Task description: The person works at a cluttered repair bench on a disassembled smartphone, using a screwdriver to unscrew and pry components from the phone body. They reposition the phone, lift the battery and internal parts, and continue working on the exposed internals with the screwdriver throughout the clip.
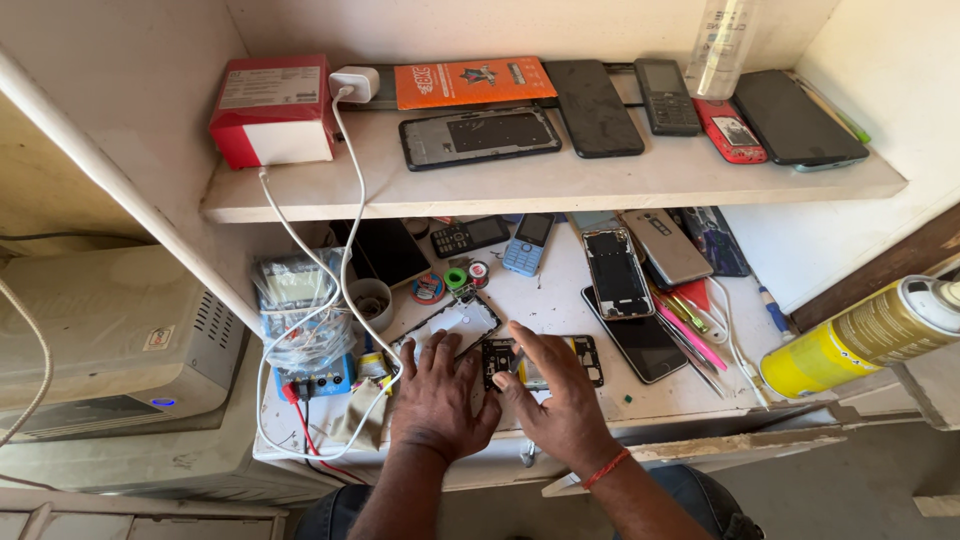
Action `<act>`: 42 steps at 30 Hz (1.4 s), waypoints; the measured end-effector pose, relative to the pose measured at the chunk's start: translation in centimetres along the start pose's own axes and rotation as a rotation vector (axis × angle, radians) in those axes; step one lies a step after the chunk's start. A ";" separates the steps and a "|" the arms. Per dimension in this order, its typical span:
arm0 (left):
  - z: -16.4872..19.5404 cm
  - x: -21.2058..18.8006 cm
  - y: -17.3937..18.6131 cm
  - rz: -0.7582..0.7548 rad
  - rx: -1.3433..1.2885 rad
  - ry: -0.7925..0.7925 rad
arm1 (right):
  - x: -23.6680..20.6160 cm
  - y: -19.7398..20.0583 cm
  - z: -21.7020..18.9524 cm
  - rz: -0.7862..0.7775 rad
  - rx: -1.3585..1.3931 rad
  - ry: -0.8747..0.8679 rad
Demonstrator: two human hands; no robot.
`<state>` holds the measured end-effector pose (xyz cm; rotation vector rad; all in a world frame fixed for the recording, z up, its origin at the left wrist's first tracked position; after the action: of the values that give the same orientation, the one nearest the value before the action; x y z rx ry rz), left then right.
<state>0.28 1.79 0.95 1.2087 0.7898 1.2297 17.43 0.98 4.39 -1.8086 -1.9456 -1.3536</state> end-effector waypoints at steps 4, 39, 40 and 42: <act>0.0 -0.1 0.0 -0.022 -0.005 0.012 | -0.4 -0.4 0.3 0.029 -0.015 -0.088; 0.0 0.1 0.3 -0.045 0.001 0.012 | -1.3 -1.2 0.6 -0.026 0.135 -0.200; 0.0 0.1 0.3 -0.050 0.009 0.013 | -1.3 -1.2 0.6 -0.042 0.145 -0.214; 0.1 0.2 0.2 -0.061 0.025 0.011 | -1.3 -1.2 0.6 -0.060 0.138 -0.228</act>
<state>0.35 1.90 1.24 1.1902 0.8463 1.1814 17.07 0.64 2.59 -1.9252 -2.1617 -1.0377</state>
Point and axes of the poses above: each hand's wrist, its own x-axis towards the middle knuckle, its own y-axis out of the back of the hand, z = x × y, the point moved 2 cm from there along x, towards the middle knuckle, and after that the axes turned 1 degree about -z, right-handed, at the moved point
